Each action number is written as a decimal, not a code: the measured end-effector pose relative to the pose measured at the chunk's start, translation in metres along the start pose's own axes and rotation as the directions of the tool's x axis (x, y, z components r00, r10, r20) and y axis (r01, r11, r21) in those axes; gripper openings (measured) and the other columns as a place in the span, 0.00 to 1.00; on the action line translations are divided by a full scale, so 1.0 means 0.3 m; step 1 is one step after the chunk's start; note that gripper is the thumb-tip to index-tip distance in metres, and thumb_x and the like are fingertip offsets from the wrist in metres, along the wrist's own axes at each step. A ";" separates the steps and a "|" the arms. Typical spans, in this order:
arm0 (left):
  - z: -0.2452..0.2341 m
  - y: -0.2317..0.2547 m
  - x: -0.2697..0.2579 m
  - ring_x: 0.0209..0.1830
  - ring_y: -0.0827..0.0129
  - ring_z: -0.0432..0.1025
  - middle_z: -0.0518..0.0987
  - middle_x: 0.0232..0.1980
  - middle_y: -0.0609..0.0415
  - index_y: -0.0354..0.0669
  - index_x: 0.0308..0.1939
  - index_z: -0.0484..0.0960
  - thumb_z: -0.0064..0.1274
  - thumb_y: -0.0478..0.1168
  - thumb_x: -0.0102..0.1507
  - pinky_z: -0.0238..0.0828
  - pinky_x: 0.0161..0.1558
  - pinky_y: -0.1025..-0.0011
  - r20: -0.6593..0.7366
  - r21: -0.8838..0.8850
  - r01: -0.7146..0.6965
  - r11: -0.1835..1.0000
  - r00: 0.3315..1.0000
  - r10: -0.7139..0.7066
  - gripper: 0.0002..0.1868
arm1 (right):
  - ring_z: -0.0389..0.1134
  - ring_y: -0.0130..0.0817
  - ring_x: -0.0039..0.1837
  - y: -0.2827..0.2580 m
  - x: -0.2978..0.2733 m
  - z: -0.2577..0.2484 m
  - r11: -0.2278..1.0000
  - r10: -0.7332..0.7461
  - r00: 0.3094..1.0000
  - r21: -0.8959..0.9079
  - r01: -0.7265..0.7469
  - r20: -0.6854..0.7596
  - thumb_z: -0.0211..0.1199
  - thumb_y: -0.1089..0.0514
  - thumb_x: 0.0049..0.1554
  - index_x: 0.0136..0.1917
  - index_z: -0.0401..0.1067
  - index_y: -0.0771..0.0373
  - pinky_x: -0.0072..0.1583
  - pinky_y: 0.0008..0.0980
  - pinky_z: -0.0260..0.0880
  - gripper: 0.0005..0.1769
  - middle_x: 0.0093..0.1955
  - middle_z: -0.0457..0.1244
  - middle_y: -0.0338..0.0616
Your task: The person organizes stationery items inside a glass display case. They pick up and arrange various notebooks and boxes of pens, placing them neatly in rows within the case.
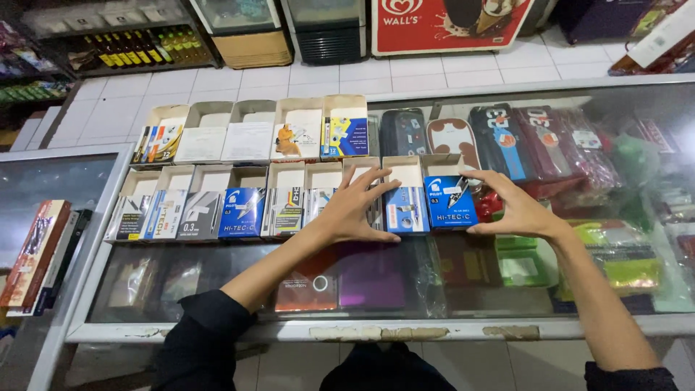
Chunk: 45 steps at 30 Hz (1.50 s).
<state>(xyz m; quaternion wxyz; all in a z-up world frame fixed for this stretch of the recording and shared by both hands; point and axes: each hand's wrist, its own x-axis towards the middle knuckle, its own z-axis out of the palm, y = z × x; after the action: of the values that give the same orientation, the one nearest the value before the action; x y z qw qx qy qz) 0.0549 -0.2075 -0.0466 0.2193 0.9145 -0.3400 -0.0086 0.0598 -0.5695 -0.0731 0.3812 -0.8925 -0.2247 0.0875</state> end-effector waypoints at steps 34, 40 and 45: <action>-0.132 0.218 -0.198 0.84 0.52 0.49 0.60 0.78 0.45 0.49 0.74 0.60 0.55 0.64 0.54 0.31 0.82 0.46 -0.381 0.058 0.023 0.998 0.924 0.000 0.49 | 0.65 0.46 0.54 -0.209 -0.071 0.011 0.999 -0.023 0.947 0.038 0.037 -0.320 0.64 0.43 0.45 0.82 0.48 0.65 0.55 0.45 0.69 0.58 0.55 0.59 0.56; -0.122 0.351 -0.542 0.85 0.55 0.48 0.59 0.80 0.49 0.50 0.72 0.62 0.49 0.65 0.58 0.29 0.86 0.45 -0.479 0.028 0.170 0.985 0.867 -0.136 0.43 | 0.62 0.54 0.58 -0.227 -0.125 0.100 0.945 -0.327 0.898 -0.095 0.313 -0.294 0.62 0.73 0.52 0.79 0.53 0.78 0.63 0.50 0.68 0.44 0.70 0.53 0.68; -0.171 0.396 -0.904 0.84 0.54 0.52 0.64 0.77 0.52 0.50 0.71 0.65 0.58 0.56 0.56 0.36 0.84 0.47 -0.564 -0.053 0.338 0.940 0.766 -0.307 0.41 | 0.66 0.48 0.53 -0.117 -0.103 0.348 0.909 -0.403 0.905 0.052 0.413 -0.138 0.63 0.71 0.42 0.77 0.53 0.73 0.58 0.46 0.71 0.50 0.69 0.59 0.65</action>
<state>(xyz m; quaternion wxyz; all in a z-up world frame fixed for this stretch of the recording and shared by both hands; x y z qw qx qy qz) -0.2185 -0.0975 0.0119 0.2811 0.9257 -0.0976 0.2335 -0.0135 -0.4956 -0.1209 0.4398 -0.8134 -0.3785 -0.0410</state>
